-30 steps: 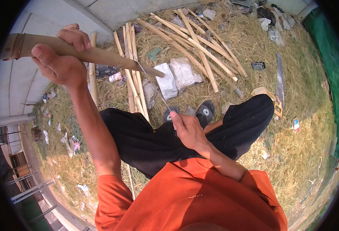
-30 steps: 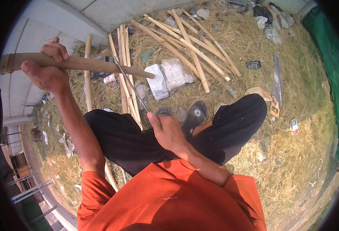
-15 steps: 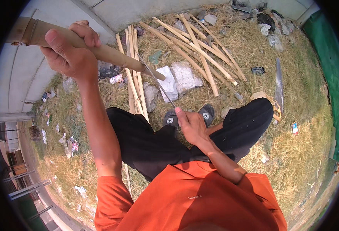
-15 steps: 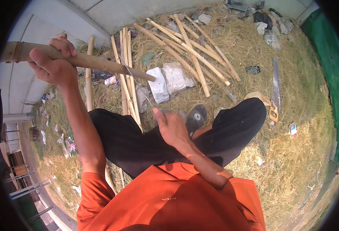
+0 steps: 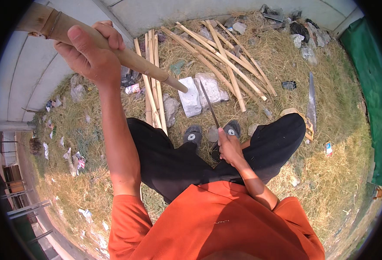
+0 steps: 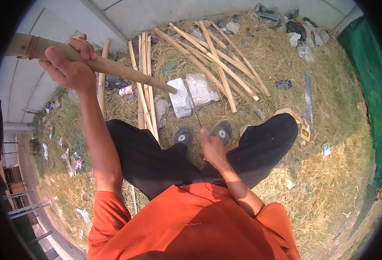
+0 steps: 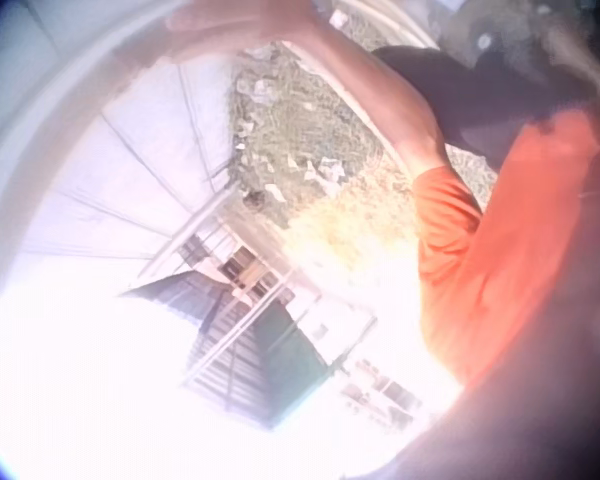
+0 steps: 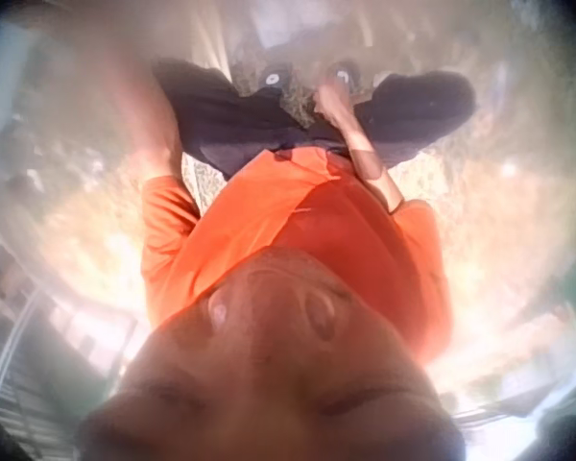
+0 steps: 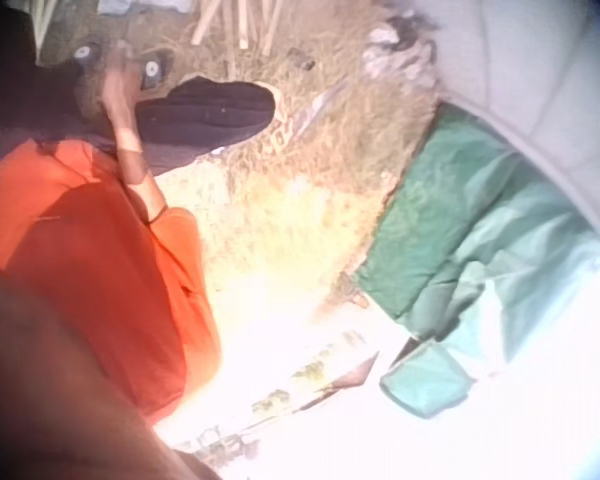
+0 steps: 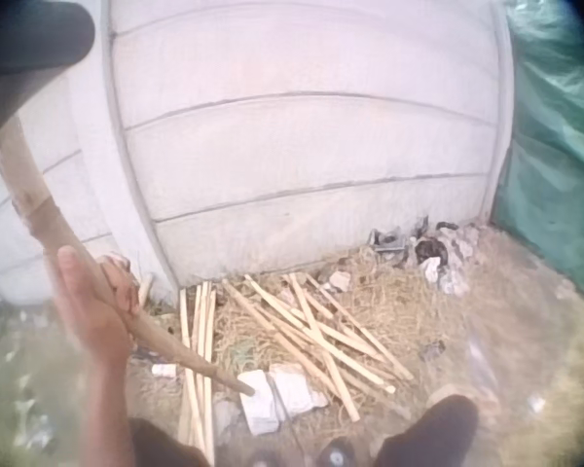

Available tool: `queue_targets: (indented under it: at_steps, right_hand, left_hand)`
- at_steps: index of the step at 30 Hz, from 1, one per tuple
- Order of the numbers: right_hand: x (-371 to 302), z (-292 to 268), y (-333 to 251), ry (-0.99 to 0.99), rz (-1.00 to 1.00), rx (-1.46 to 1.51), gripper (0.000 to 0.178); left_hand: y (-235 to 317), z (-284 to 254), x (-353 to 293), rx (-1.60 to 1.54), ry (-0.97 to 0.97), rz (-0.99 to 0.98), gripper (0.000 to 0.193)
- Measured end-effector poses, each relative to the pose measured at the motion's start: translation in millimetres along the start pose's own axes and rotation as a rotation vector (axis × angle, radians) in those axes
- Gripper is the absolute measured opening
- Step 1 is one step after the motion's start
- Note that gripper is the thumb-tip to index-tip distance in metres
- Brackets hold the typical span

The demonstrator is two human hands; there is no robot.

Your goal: The person sits on the ground and uses a knife to shave thin strips from a bamboo pole. They repeatedly scrape the surface to create fine shavings, occasionally pausing to inspect the pole before continuing.

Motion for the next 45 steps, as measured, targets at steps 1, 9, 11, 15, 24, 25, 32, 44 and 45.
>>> queue_targets:
  at_steps: [1,9,11,15,24,25,32,44,45]
  right_hand:
    - [-9.7,1.4,-18.3,-0.031,-0.090,0.061,0.064]
    - [-64.5,43.6,-121.8,-0.329,-0.814,0.516,0.067]
    - [-10.6,57.5,-63.4,-0.196,-0.540,0.136,0.068]
    - [-11.0,47.8,-79.7,-0.184,-0.159,0.191,0.068]
    - [-7.0,65.2,-73.5,-0.084,-0.519,-0.152,0.069]
    - [-8.2,58.8,-78.2,-0.138,-0.440,-0.118,0.073]
    - [-70.7,50.1,-152.0,-0.327,-0.851,0.490,0.071]
    - [-39.3,35.5,-105.6,-0.212,-0.499,0.239,0.061]
    - [-49.4,38.4,-119.9,-0.251,-0.657,0.291,0.061]
  left_hand:
    - [0.0,-1.0,-0.5,-0.011,-0.008,-0.006,0.049]
    - [-3.7,3.8,2.8,-0.106,-0.034,-0.071,0.061]
    - [-2.5,1.3,-3.4,-0.105,-0.028,-0.103,0.061]
    - [-6.7,-0.4,-3.6,-0.126,-0.056,-0.074,0.062]
    - [-12.7,0.5,2.4,-0.235,-0.042,-0.069,0.056]
    - [-13.2,2.6,3.1,-0.242,-0.046,-0.046,0.056]
    - [-9.2,-2.5,-3.4,-0.174,-0.047,-0.027,0.055]
    - [-15.2,-9.4,-2.0,-0.126,-0.046,-0.128,0.068]
    - [-15.3,-8.4,-0.8,-0.135,-0.070,-0.113,0.068]
Point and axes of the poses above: each hand's wrist, its own x-axis towards the middle knuckle, its own z-axis out of the palm, y = z × x, the point moved 4 cm from there along x, towards the middle knuckle, and after that the axes turned 14 degrees about x, right-handed, at the moved point
